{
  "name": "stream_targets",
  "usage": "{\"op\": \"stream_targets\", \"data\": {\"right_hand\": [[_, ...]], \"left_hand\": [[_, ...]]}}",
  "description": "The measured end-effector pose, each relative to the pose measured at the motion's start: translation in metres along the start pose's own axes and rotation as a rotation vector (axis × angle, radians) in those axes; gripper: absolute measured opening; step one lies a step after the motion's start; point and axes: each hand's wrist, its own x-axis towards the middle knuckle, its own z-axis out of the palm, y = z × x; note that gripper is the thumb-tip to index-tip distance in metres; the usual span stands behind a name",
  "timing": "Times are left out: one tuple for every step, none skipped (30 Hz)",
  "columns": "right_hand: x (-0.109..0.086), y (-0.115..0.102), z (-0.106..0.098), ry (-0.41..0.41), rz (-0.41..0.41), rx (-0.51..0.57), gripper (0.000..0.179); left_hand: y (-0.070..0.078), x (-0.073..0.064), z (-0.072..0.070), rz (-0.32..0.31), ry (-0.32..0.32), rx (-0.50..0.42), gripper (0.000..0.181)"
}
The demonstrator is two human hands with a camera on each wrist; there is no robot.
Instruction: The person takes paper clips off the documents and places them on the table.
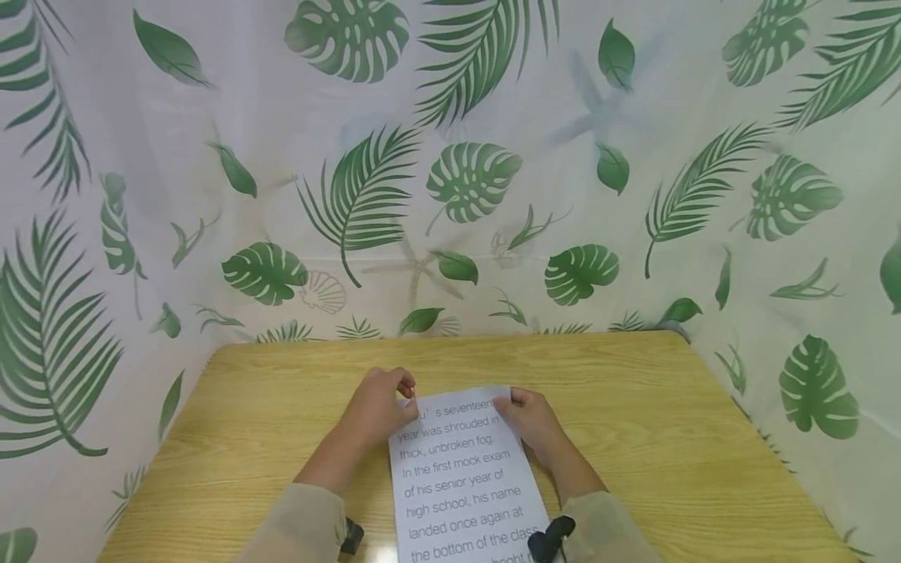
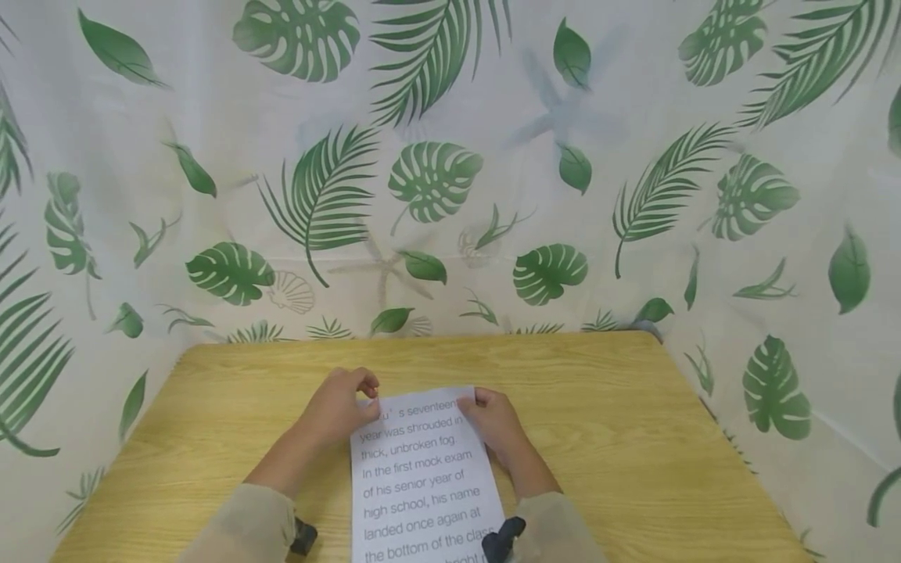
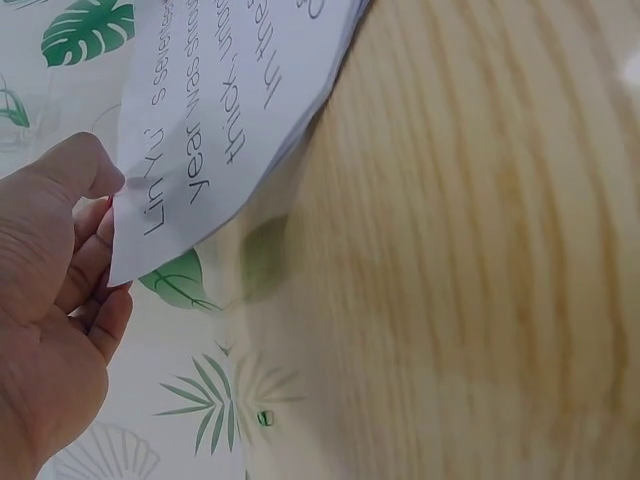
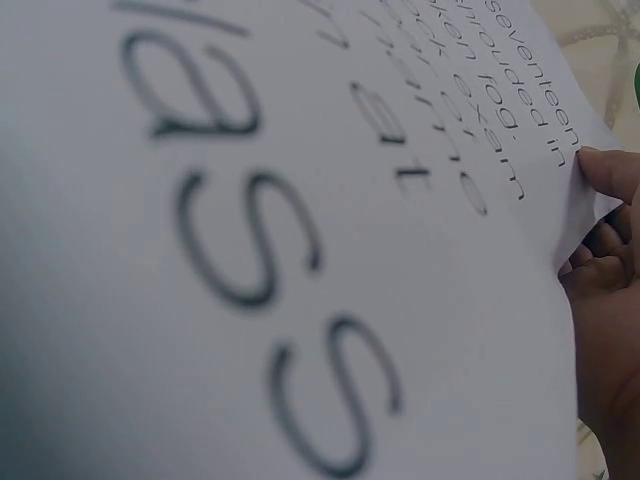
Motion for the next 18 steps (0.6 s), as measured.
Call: {"op": "stream_targets", "data": {"right_hand": [[0.0, 0.0, 0.0, -0.001, 0.001, 0.0, 0.035], [0.0, 0.0, 0.001, -0.003, 0.002, 0.001, 0.035], [-0.001, -0.001, 0.001, -0.005, 0.001, 0.002, 0.036], [-0.001, -0.001, 0.001, -0.005, -0.002, 0.003, 0.036], [-0.001, -0.001, 0.001, -0.004, -0.004, 0.002, 0.036], [-0.001, -0.001, 0.001, -0.002, -0.007, 0.0, 0.037], [-0.001, -0.001, 0.001, -0.001, -0.005, 0.003, 0.036], [-0.001, -0.001, 0.001, -0.001, -0.004, 0.005, 0.036], [-0.001, -0.001, 0.001, 0.001, -0.004, 0.006, 0.036], [-0.001, 0.0, 0.001, 0.001, -0.003, 0.006, 0.036], [-0.001, 0.0, 0.001, 0.001, -0.003, 0.007, 0.035], [-0.001, 0.0, 0.001, 0.001, -0.003, 0.006, 0.035], [-0.001, 0.0, 0.001, 0.001, 0.0, 0.01, 0.035], [-0.001, 0.0, 0.001, 0.002, 0.001, 0.01, 0.035], [0.0, 0.001, 0.0, 0.001, 0.001, 0.011, 0.035], [0.0, 0.002, 0.0, 0.002, 0.002, 0.012, 0.035], [0.0, 0.002, 0.0, 0.002, -0.001, 0.012, 0.035], [0.0, 0.002, 0.0, 0.003, 0.001, 0.013, 0.034]], "left_hand": [[-0.001, -0.001, -0.001, 0.001, 0.006, 0.002, 0.03], [-0.003, -0.001, -0.001, 0.003, 0.012, 0.004, 0.03], [-0.004, -0.002, -0.002, 0.007, 0.017, 0.005, 0.03], [-0.004, -0.003, -0.003, 0.011, 0.022, 0.006, 0.03], [-0.005, -0.004, -0.005, 0.014, 0.028, 0.007, 0.031], [-0.006, -0.005, -0.006, 0.019, 0.034, 0.009, 0.03], [-0.007, -0.007, -0.007, 0.019, 0.041, 0.011, 0.03], [-0.008, -0.008, -0.009, 0.02, 0.047, 0.012, 0.03], [-0.01, -0.01, -0.01, 0.018, 0.054, 0.012, 0.03], [-0.011, -0.011, -0.011, 0.013, 0.06, 0.015, 0.031], [-0.013, -0.013, -0.012, 0.009, 0.068, 0.015, 0.03], [-0.015, -0.014, -0.013, 0.004, 0.073, 0.016, 0.03], [-0.017, -0.016, -0.015, -0.003, 0.077, 0.016, 0.03], [-0.019, -0.017, -0.016, -0.005, 0.081, 0.018, 0.029], [-0.021, -0.017, -0.016, -0.008, 0.084, 0.019, 0.029], [-0.023, -0.019, -0.017, -0.013, 0.084, 0.02, 0.028], [-0.025, -0.019, -0.018, -0.013, 0.085, 0.021, 0.028], [-0.028, -0.02, -0.019, -0.016, 0.084, 0.021, 0.028]]}}
